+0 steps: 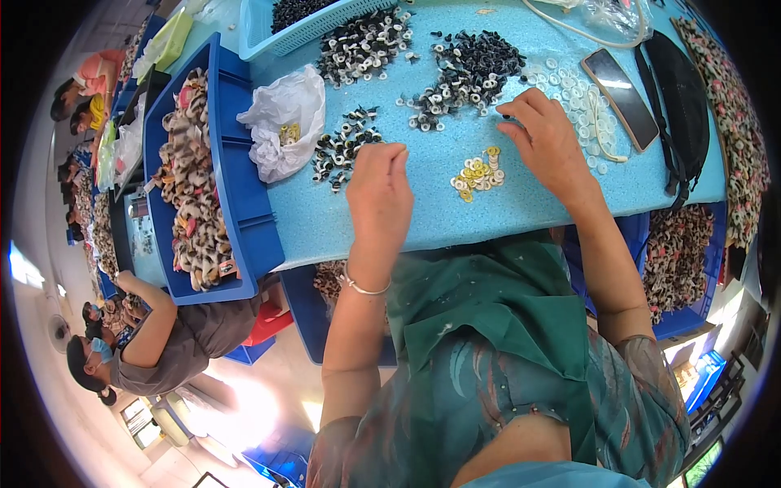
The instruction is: The person sorts and assembles small plastic button components by hand at a workshop table, taking them from bins and placing them into containers.
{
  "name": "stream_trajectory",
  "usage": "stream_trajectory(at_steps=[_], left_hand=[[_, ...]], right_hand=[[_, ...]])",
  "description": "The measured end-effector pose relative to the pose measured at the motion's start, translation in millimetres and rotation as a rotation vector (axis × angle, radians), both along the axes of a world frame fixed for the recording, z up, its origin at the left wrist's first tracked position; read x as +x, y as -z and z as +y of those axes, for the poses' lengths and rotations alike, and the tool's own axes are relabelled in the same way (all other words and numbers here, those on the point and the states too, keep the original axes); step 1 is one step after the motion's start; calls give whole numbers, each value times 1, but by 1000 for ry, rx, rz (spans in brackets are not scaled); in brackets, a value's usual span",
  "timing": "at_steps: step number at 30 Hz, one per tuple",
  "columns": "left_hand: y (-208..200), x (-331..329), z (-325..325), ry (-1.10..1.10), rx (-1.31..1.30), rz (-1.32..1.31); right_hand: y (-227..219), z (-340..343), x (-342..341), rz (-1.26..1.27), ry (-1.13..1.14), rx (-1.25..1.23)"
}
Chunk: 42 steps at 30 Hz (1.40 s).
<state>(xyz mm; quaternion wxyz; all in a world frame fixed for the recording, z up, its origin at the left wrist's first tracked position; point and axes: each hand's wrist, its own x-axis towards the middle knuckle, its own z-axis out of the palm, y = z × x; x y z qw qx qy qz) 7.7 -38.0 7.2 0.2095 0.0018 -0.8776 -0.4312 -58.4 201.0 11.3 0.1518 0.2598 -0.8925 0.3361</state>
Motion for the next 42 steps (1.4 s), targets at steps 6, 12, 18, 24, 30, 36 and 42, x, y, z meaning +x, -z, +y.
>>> stream_trajectory(at_steps=[6, 12, 18, 24, 30, 36, 42], left_hand=[[0, -10, 36, 213, -178, 104], [0, -29, 65, 358, -230, -57], [2, -27, 63, 339, -87, -106], [-6, -9, 63, 262, 503, -338], [-10, 4, 64, 262, 767, -349], [-13, 11, 67, 207, 610, -210], [-14, 15, 69, 198, 458, -111]], right_hand=[[4, 1, -2, -81, 2, 170], [-7, 2, 15, -189, -30, -218], [-2, 8, 37, -332, -87, -396], [1, 4, 46, -456, -135, -586], [-2, -5, 51, -671, -89, -682], [1, -6, 48, -511, -159, -617], [6, -2, 44, -476, -189, -629]])
